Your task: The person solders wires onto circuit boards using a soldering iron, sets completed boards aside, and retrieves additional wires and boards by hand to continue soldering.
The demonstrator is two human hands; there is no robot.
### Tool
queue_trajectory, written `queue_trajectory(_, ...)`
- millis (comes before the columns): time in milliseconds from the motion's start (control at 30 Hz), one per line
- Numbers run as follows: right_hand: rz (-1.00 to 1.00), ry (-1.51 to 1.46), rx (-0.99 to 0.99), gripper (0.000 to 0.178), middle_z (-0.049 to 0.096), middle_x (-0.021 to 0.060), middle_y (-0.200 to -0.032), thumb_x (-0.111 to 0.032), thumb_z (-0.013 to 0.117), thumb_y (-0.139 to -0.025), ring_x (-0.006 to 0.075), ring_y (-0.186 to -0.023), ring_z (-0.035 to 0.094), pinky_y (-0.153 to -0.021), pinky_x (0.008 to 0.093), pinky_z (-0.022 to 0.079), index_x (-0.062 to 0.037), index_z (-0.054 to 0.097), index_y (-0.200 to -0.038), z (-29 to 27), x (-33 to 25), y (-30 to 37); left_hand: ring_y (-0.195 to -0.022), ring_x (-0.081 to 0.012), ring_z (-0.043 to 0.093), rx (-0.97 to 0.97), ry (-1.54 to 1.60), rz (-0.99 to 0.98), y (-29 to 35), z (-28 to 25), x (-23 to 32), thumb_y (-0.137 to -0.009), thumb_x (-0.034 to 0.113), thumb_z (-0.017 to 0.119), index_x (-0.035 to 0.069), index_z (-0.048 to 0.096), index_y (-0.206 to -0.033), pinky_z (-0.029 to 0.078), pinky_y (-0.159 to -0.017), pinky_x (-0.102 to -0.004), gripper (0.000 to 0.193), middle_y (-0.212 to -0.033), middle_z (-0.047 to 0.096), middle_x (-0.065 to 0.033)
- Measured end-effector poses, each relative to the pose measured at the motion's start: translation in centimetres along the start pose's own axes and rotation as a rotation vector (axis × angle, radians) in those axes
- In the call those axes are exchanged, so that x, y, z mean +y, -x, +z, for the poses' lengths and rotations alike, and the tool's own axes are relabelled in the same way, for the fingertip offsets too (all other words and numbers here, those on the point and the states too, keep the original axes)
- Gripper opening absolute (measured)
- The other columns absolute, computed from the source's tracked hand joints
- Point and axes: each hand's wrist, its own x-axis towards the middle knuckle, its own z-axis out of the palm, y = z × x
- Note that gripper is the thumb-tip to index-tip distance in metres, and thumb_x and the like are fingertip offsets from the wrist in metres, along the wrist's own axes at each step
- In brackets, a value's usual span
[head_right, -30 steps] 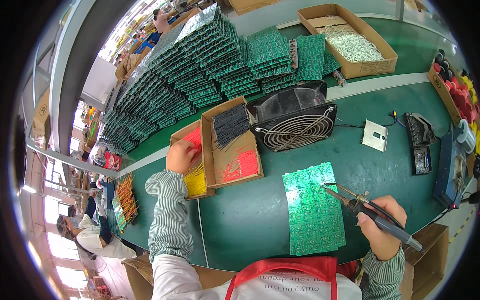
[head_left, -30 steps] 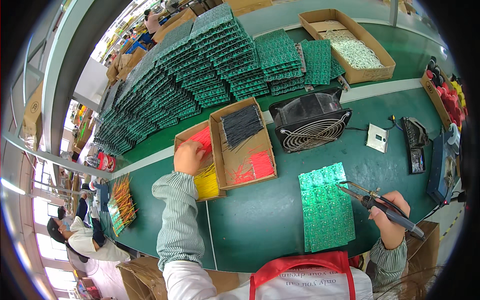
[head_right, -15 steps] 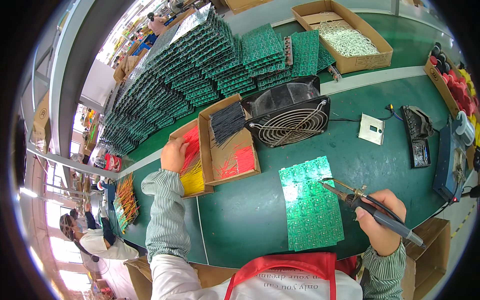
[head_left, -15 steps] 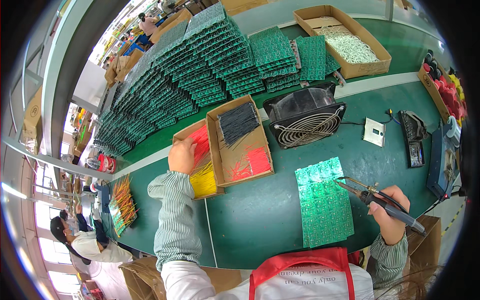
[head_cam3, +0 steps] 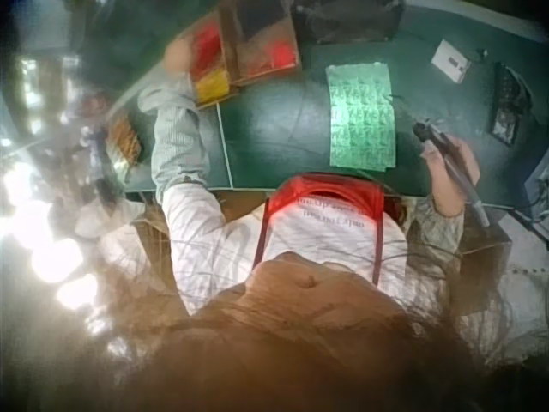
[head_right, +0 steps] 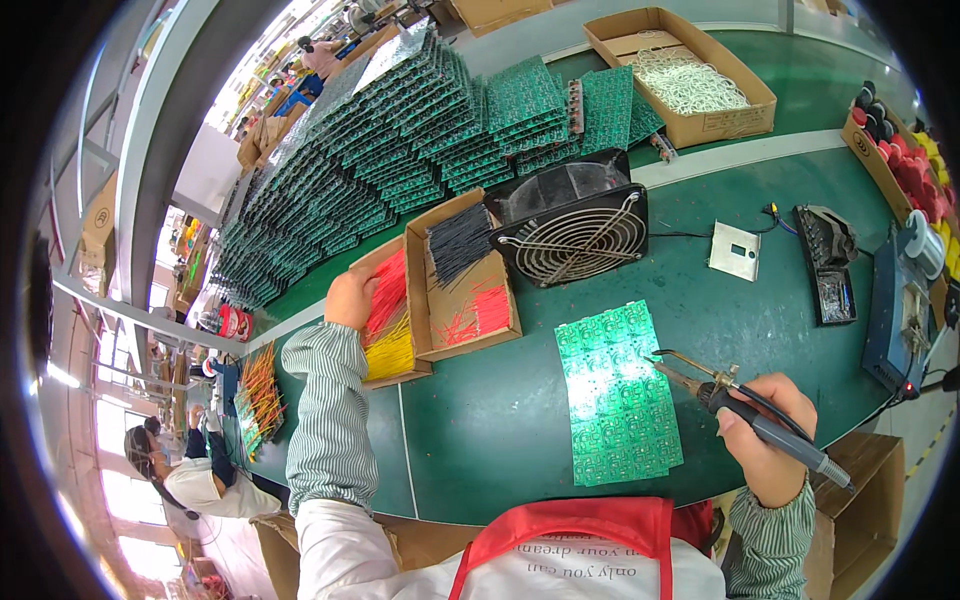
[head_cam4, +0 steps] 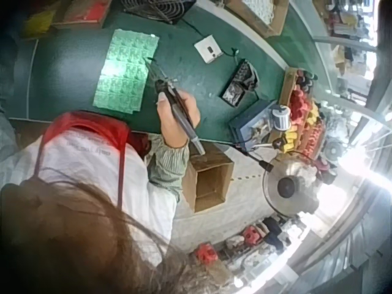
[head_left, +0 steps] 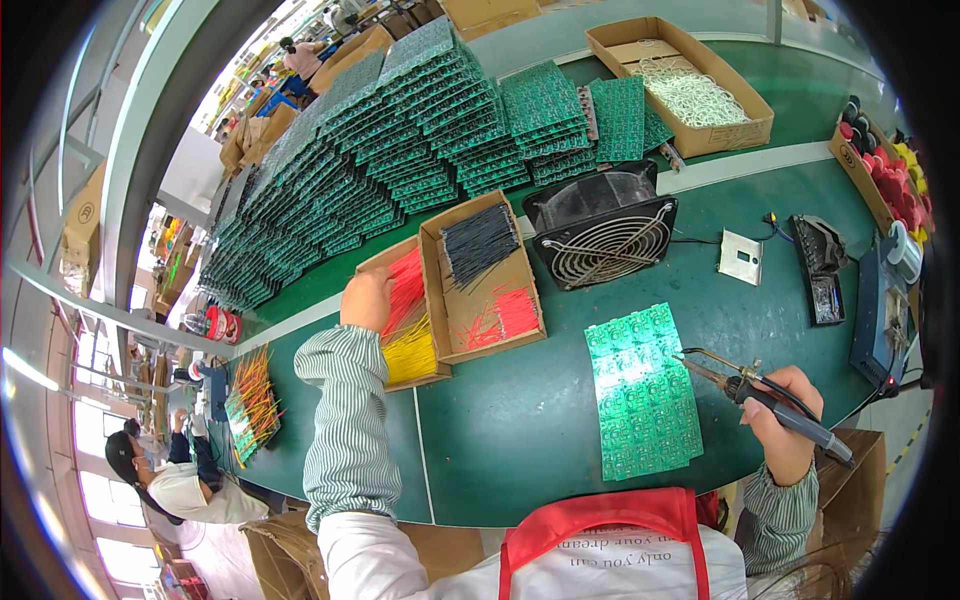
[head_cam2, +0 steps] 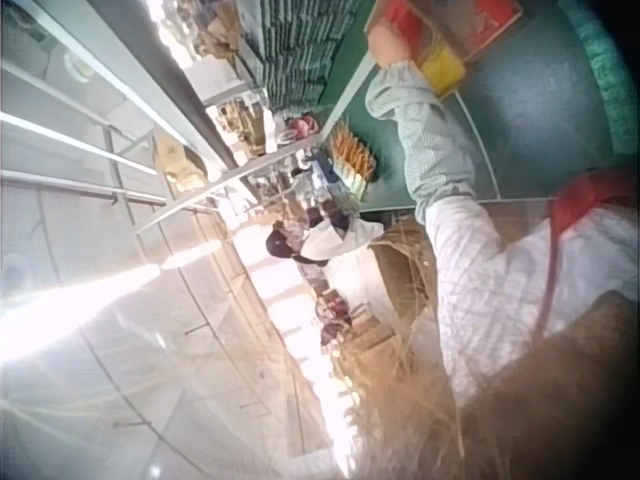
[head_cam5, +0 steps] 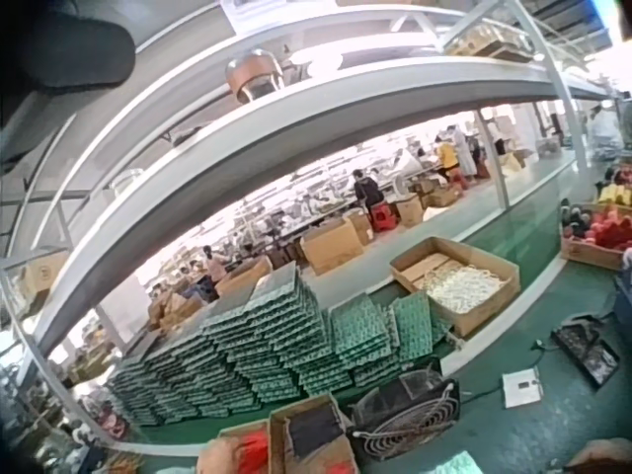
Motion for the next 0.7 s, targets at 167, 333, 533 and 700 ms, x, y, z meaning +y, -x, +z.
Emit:
queue_trajectory(167,0.041,-0.03,-0.019,0.019,0.059,0.0042,-0.068,-0.011,0.069,-0.074,0.0098,-0.059,0.055,-0.057,0.0225,0.043,0.0005,0.057,-0.084,-0.2,-0.1,0.3,-0.08,-0.0365,0.062,-0.093,-0.284,0.181,1.2,-3.5,2.6,-0.077,0.009,0.055,0.005,0.061,-0.08,0.05,-0.068,-0.0459,0.008,-0.079,0.063,-0.0179)
queue_trajectory(333,0.001,0.0,-0.026,0.02,0.055,0.0046,-0.067,-0.013,0.066,-0.077,0.01,-0.056,0.053,-0.054,0.0221,0.042,-0.0004,0.053,-0.087,-1.5,0.9,0.9,-0.068,-0.0296,0.063,-0.143,-0.46,0.362,5.2,-6.6,11.1,-0.069,0.005,0.059,0.002,0.063,-0.076,0.051,-0.054,-0.0398,0.009,-0.073,0.062,-0.0165)
queue_trajectory(533,0.054,0.037,-0.108,0.018,0.053,0.0038,-0.073,-0.016,0.058,-0.085,0.0099,-0.064,0.049,-0.06,0.0238,0.042,-0.003,0.05,-0.095,-1.8,2.1,0.1,-0.066,-0.0268,0.062,-0.372,-0.528,0.404,11.6,-3.1,15.8,-0.069,0.007,0.061,-0.002,0.067,-0.077,0.048,-0.049,-0.0367,0.014,-0.071,0.062,-0.013)
queue_trajectory(700,0.08,0.024,-0.138,0.017,0.053,0.0047,-0.075,-0.017,0.057,-0.086,0.0101,-0.065,0.048,-0.062,0.0247,0.043,-0.0046,0.05,-0.096,-1.9,2.0,0.0,-0.076,-0.0272,0.063,-0.581,-0.594,0.369,11.7,1.0,16.1,-0.073,0.011,0.062,0.003,0.073,-0.083,0.048,-0.053,-0.036,0.017,-0.078,0.066,-0.0111)
